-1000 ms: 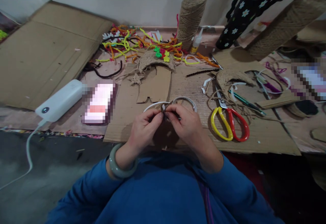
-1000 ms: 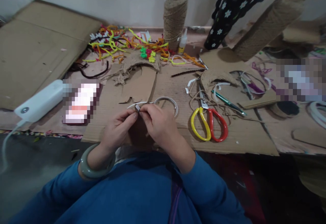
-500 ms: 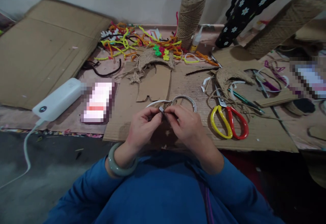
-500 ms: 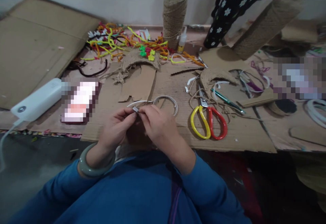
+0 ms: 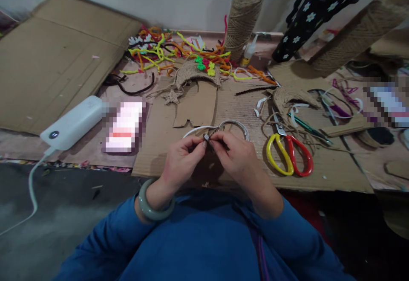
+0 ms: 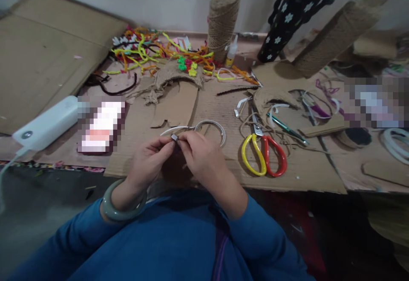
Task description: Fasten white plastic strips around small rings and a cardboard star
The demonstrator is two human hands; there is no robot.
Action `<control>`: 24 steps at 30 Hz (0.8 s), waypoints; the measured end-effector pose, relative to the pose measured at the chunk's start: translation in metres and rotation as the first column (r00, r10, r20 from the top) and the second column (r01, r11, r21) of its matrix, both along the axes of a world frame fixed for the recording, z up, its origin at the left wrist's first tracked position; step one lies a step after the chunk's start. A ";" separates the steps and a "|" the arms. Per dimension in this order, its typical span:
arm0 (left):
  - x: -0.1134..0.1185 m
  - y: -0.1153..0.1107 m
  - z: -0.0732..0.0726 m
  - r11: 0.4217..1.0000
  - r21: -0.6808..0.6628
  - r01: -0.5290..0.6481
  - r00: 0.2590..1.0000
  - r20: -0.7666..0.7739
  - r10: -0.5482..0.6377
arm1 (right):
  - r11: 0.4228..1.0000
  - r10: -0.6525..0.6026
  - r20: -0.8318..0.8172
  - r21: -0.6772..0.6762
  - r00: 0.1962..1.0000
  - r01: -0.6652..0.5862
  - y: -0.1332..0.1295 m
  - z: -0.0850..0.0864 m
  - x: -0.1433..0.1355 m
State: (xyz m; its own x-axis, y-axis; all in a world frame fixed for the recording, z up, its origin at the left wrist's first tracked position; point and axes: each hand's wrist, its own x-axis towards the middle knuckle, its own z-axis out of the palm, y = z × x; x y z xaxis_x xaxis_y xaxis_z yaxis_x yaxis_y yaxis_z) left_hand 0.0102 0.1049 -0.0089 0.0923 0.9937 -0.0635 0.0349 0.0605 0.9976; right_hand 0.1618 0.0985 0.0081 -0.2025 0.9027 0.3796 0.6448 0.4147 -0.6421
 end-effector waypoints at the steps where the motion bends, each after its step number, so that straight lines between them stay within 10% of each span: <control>1: 0.000 0.000 0.001 1.000 0.002 -0.003 1.000 -0.011 0.003 | 1.000 0.002 -0.001 -0.001 1.000 -0.002 0.000 0.000 0.000; 24: 0.001 0.001 0.006 0.999 0.049 0.000 0.990 -0.138 0.007 | 1.000 0.010 -0.027 -0.005 1.000 -0.011 0.003 -0.001 0.000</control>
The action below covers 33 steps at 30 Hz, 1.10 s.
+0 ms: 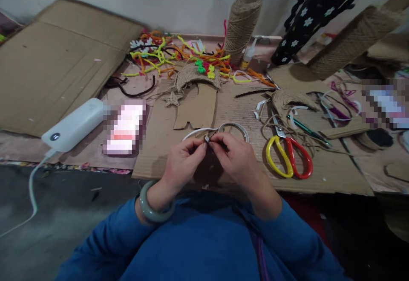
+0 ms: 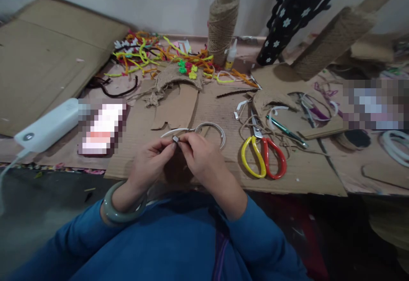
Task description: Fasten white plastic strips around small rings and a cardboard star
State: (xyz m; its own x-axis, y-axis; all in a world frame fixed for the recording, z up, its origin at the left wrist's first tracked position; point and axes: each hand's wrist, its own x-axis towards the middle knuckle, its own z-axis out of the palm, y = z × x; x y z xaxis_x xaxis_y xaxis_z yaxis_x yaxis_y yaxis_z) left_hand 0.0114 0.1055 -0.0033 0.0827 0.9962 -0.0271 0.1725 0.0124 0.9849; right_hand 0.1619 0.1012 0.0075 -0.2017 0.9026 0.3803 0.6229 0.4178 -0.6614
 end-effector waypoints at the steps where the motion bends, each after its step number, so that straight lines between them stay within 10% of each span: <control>1: 0.000 0.000 0.000 1.000 0.002 -0.001 1.000 0.000 0.001 | 1.000 -0.004 0.008 0.006 1.000 0.004 0.000 -0.001 0.000; 33: 0.002 0.000 -0.002 0.999 0.016 -0.036 0.999 0.018 0.036 | 0.988 -0.070 0.088 0.143 0.994 0.057 -0.003 -0.014 -0.003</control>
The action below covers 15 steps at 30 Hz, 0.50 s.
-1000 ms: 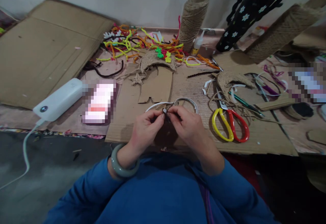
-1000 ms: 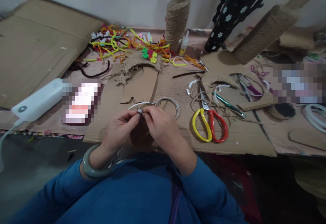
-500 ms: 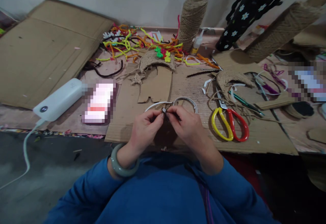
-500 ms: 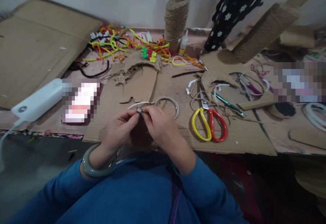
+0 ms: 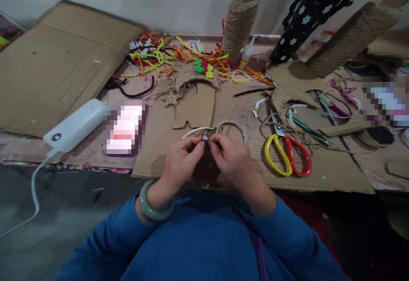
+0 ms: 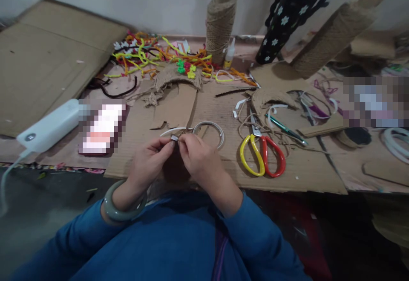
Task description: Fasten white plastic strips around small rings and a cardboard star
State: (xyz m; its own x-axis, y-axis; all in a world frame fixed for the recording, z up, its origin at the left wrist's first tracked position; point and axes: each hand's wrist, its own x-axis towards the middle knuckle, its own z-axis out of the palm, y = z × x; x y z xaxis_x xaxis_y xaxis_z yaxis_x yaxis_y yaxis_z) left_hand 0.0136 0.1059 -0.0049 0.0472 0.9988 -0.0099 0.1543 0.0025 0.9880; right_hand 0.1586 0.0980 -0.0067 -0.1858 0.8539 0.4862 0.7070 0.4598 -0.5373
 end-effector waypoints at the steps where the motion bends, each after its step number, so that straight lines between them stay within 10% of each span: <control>1: 0.000 0.000 0.000 1.000 0.003 0.000 1.000 -0.002 0.000 | 1.000 -0.003 -0.004 -0.012 1.000 0.002 0.000 0.000 0.000; 15: -0.001 -0.001 -0.001 1.000 -0.023 -0.012 1.000 0.002 0.012 | 0.999 0.030 -0.047 -0.011 0.998 -0.031 0.000 0.003 0.002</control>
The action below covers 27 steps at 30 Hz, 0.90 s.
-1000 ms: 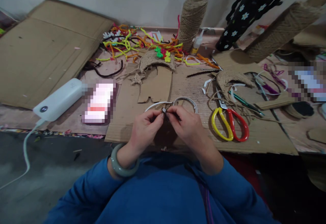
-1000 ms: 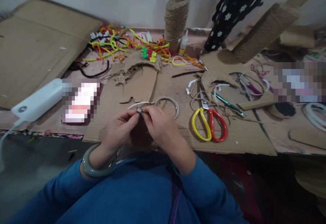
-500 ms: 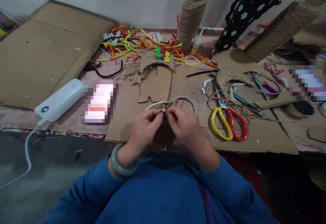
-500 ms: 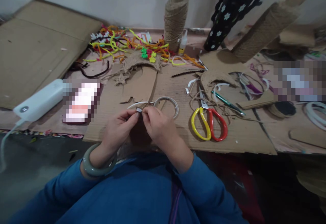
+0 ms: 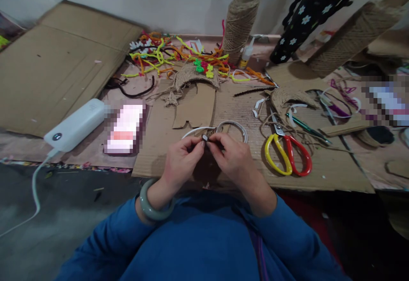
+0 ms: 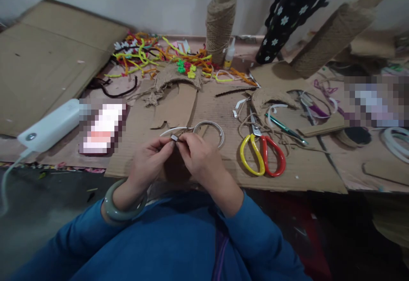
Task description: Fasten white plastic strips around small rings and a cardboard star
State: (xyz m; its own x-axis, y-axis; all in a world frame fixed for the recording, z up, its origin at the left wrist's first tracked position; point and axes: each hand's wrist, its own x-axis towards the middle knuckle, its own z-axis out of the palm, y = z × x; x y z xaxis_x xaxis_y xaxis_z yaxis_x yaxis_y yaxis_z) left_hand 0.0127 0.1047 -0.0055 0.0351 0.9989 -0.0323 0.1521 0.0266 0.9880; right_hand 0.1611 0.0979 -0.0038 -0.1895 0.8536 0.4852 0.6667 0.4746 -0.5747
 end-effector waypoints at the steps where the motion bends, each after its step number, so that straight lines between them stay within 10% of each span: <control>1: 0.000 0.000 0.000 1.000 0.003 -0.002 1.000 -0.001 0.002 | 1.000 0.002 0.005 0.000 1.000 -0.002 0.000 0.000 0.000; 11: 0.001 -0.001 0.002 0.997 0.078 0.010 0.995 -0.099 -0.002 | 0.989 -0.073 0.120 0.133 0.990 0.057 0.000 -0.004 -0.004; 27: -0.001 0.000 -0.007 0.999 -0.047 -0.005 0.999 0.039 0.007 | 0.991 -0.052 -0.076 -0.128 0.996 0.042 0.003 0.001 -0.001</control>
State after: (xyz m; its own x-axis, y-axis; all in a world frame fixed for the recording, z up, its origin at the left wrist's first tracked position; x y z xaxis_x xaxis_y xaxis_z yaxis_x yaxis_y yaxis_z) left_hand 0.0116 0.1047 -0.0129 0.0314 0.9965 -0.0779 0.1135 0.0739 0.9908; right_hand 0.1599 0.1006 -0.0023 -0.1129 0.9161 0.3846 0.6366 0.3639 -0.6799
